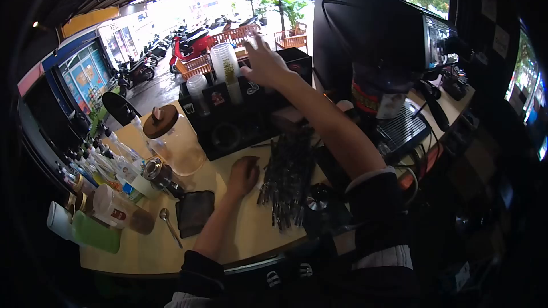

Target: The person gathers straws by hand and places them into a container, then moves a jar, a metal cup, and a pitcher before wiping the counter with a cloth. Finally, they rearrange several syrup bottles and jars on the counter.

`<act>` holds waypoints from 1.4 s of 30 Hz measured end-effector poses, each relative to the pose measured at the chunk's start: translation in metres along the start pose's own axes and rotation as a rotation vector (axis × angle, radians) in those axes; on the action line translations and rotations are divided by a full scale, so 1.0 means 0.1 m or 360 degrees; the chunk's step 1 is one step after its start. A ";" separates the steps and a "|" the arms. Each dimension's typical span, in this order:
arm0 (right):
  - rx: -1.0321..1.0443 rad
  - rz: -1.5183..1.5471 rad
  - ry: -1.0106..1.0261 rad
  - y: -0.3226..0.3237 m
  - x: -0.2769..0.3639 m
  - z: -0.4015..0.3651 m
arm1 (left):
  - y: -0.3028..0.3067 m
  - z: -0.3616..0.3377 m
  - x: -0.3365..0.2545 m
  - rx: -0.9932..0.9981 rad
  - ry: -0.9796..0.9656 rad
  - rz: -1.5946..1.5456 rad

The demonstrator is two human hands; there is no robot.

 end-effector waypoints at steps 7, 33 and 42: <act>0.0042 0.0397 0.0134 0.61 0.92 -1.41 | 0.18 0.09 -0.21 -0.0375 0.0257 -0.0532; 0.0185 0.1159 -0.0264 0.70 0.60 -3.52 | -0.61 0.96 -0.94 0.0930 -0.0089 0.0993; 0.0264 0.1263 -0.0262 0.76 0.55 -3.62 | -0.60 0.96 -1.08 0.0930 0.0060 0.0855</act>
Point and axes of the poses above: each hand's wrist, its own z-axis towards the middle knuckle, its own y-axis out of the back of the hand, x = y × z, the point moved 2 cm from there along z, towards the middle knuckle, and after that the axes turned 12 degrees about z, right-handed, at the moved point
